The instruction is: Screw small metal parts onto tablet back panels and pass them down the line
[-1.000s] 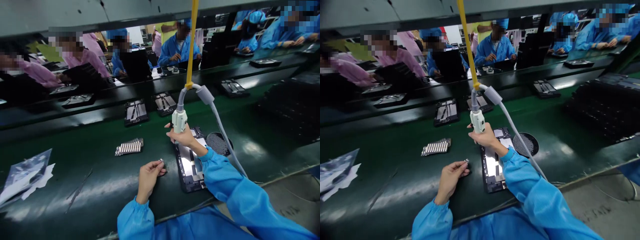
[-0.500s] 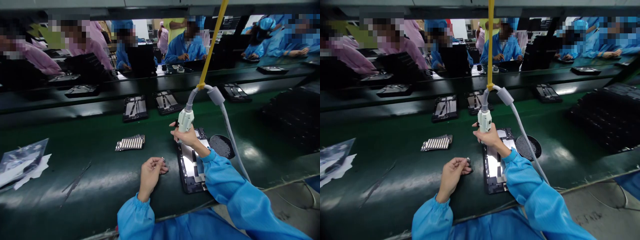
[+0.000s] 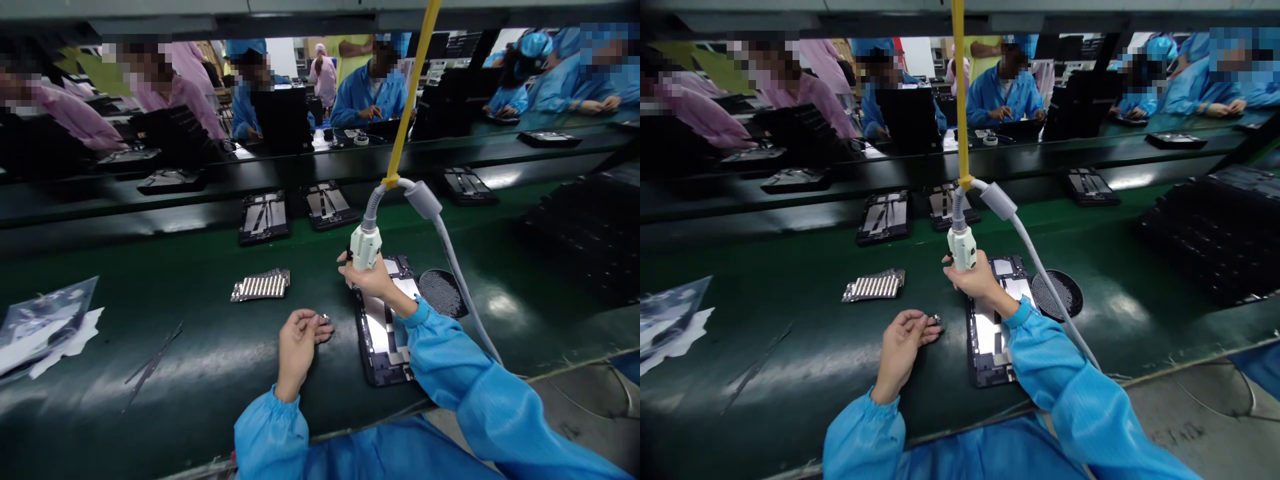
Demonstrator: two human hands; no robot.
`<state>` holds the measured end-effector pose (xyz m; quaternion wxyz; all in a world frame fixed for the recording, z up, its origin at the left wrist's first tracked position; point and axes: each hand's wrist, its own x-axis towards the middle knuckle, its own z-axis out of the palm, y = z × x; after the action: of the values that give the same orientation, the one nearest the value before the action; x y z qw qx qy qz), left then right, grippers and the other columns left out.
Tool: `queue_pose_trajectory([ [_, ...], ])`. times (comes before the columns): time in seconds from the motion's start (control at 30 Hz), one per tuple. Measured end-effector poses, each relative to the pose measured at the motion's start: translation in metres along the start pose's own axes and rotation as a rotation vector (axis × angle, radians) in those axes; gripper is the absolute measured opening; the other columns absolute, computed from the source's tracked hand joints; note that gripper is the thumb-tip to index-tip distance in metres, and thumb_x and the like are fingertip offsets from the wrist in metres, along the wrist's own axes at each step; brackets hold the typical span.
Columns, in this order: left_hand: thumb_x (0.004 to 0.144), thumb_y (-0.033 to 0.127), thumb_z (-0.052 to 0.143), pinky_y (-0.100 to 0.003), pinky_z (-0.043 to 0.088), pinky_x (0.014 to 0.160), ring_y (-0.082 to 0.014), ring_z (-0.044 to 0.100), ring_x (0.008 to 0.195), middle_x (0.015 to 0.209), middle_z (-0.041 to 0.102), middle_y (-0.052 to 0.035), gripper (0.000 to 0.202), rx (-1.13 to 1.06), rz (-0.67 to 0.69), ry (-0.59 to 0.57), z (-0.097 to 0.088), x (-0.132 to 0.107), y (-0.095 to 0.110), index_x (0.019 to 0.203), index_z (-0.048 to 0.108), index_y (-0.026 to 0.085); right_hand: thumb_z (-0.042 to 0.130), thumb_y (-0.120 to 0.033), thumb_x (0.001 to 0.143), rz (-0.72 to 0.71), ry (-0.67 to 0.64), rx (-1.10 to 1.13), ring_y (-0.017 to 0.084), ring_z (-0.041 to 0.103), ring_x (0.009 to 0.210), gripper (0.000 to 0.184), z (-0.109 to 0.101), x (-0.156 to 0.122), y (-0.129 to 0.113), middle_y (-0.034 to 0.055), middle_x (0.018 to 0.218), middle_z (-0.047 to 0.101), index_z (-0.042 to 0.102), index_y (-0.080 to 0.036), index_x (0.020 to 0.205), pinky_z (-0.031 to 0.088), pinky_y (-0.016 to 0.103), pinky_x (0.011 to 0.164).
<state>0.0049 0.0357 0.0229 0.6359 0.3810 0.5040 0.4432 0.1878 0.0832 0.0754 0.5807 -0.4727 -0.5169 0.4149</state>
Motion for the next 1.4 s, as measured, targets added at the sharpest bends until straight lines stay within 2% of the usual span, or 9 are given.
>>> queue_pose_trajectory([
  [0.17,0.052,0.044,0.084,-0.028,0.057,0.071,-0.0214,0.072,0.078,0.083,0.072,-0.0074,0.052,-0.065,-0.036,-0.012,0.001,0.0,0.003,0.082,0.055,0.014,0.066,-0.023,0.067,-0.001,0.028,-0.014,0.01,0.049,0.036,0.015,0.002,0.0,0.001,-0.0062,0.041,0.052,0.061,-0.015,0.078,0.042,0.023,0.043],
  [0.43,0.059,0.044,0.08,-0.023,0.055,0.053,-0.0174,0.069,0.059,0.075,0.073,-0.0096,0.048,0.111,-0.061,0.009,0.002,0.002,0.002,0.089,0.061,0.01,0.065,-0.025,0.064,0.02,0.074,-0.011,0.01,0.047,0.036,0.02,0.004,0.0,-0.003,-0.0068,0.042,0.051,0.062,-0.013,0.08,0.04,0.023,0.041],
  [0.63,0.065,0.05,0.074,-0.019,0.049,0.045,-0.0117,0.066,0.058,0.118,0.065,-0.0168,0.042,0.317,0.095,-0.075,0.002,0.005,0.014,0.082,0.073,0.012,0.064,-0.024,0.062,0.04,0.052,-0.008,0.01,0.048,0.035,0.021,0.007,0.0,-0.009,-0.0063,0.04,0.051,0.062,-0.012,0.079,0.041,0.023,0.041],
  [0.67,0.067,0.051,0.073,-0.018,0.045,0.04,-0.0089,0.062,0.052,0.114,0.067,-0.0155,0.042,0.361,0.14,-0.074,0.001,0.006,0.015,0.081,0.073,0.012,0.063,-0.024,0.061,0.043,0.054,-0.002,0.01,0.049,0.035,0.021,0.007,0.0,-0.009,-0.0062,0.04,0.051,0.062,-0.012,0.079,0.041,0.023,0.041],
  [0.73,0.069,0.053,0.071,-0.016,0.036,0.034,-0.0053,0.051,0.04,0.083,0.072,-0.0096,0.043,0.427,0.195,-0.048,-0.001,0.01,0.017,0.082,0.073,0.013,0.063,-0.023,0.06,0.04,0.065,0.007,0.01,0.049,0.036,0.021,0.008,0.001,-0.008,-0.0062,0.041,0.051,0.063,-0.013,0.078,0.041,0.023,0.041],
  [0.83,0.07,0.057,0.069,-0.016,0.029,0.032,-0.0046,0.04,0.033,0.048,0.057,0.0013,0.046,0.461,0.209,-0.028,-0.004,0.015,0.017,0.081,0.072,0.013,0.062,-0.021,0.061,0.016,0.074,0.0,0.01,0.049,0.037,0.02,0.008,0.001,-0.008,-0.0062,0.042,0.051,0.064,-0.013,0.078,0.04,0.022,0.041],
  [1.0,0.069,0.056,0.069,-0.016,0.037,0.035,-0.0059,0.048,0.037,0.056,0.062,-0.0003,0.046,0.421,0.174,-0.044,-0.005,0.014,0.015,0.08,0.068,0.011,0.06,-0.016,0.063,-0.046,-0.002,-0.038,0.01,0.049,0.04,0.021,0.006,-0.001,-0.009,-0.0059,0.046,0.053,0.063,-0.014,0.084,0.039,0.021,0.042],
  [1.17,0.063,0.047,0.078,-0.028,0.058,0.066,-0.02,0.071,0.074,0.082,0.073,-0.0111,0.05,0.302,0.107,-0.027,-0.001,0.005,0.013,0.096,0.069,0.009,0.061,-0.016,0.063,-0.046,0.031,-0.068,0.012,0.051,0.041,0.013,0.006,0.0,-0.006,-0.0046,0.045,0.053,0.062,-0.014,0.076,0.04,0.023,0.043],
  [1.4,0.061,0.036,0.079,-0.03,0.058,0.069,-0.0196,0.071,0.066,0.075,0.074,-0.0086,0.034,0.374,0.189,0.056,-0.007,-0.004,0.018,0.084,0.069,0.013,0.064,-0.021,0.065,-0.115,0.063,0.046,0.01,0.049,0.039,0.027,-0.003,-0.004,-0.032,-0.0071,0.045,0.051,0.062,-0.012,0.09,0.042,0.024,0.045],
])
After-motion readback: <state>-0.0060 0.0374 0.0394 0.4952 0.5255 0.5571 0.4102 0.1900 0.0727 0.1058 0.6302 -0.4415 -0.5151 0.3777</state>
